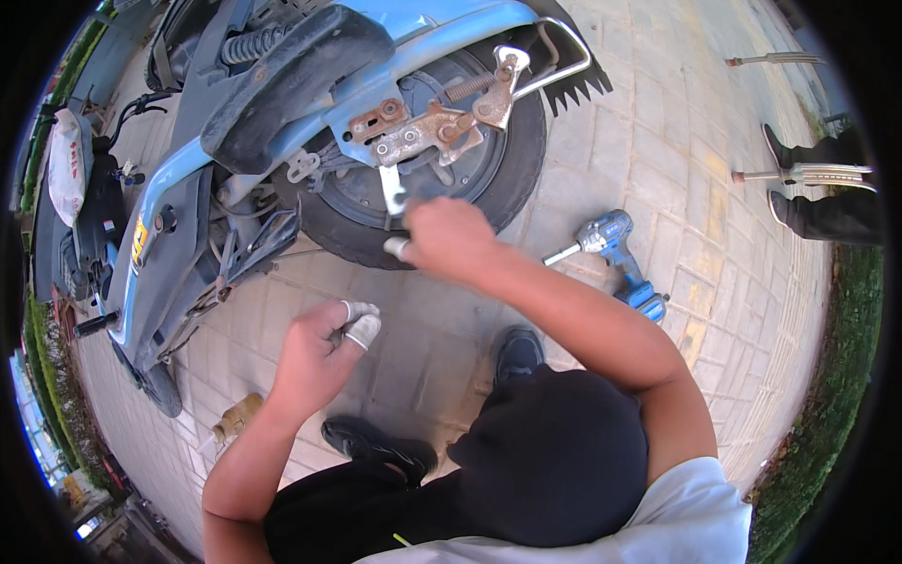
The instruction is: The person applies lubricant to the rear wheel area of a blue electric scooter using a syringe and a small bottle. They then use a wrench to adjust components near the handlebars and continue working on the rear wheel assembly.
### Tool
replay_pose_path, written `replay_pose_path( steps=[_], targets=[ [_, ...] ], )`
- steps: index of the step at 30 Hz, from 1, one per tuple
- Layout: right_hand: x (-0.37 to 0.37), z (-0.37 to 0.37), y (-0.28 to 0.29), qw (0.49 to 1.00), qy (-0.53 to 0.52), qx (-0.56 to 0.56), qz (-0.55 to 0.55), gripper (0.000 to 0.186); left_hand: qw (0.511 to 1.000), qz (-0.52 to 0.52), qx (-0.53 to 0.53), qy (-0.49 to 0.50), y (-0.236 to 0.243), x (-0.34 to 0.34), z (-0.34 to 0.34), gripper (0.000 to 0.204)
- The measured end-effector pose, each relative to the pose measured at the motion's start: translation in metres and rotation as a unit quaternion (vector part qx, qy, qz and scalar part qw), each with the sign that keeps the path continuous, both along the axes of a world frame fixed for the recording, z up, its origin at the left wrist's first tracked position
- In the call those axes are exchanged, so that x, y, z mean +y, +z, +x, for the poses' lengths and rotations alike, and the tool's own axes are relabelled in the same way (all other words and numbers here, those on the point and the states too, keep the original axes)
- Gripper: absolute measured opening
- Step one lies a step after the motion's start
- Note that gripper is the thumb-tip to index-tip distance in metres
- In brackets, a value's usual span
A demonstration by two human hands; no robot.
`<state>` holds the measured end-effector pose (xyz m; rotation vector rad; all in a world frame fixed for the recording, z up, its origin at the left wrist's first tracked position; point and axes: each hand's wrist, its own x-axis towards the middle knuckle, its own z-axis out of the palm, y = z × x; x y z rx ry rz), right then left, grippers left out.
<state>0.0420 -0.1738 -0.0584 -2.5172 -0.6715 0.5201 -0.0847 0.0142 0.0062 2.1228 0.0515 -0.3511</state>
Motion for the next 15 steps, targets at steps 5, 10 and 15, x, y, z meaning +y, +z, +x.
replay_pose_path(
  steps=[5,10,15],
  targets=[
    [-0.004,-0.005,-0.003,1.0,-0.013,-0.012,0.012,0.046,0.994,-0.05,0.077,0.063,0.003,-0.006,0.012,0.02],
    [0.012,0.0,0.005,1.0,-0.007,0.014,0.009,0.049,0.983,-0.09,0.124,0.1,0.003,-0.005,0.024,0.024],
    [-0.003,0.0,0.0,0.997,-0.04,-0.007,0.062,0.05,0.977,-0.127,0.112,0.131,-0.014,0.001,0.025,0.026]
  ],
)
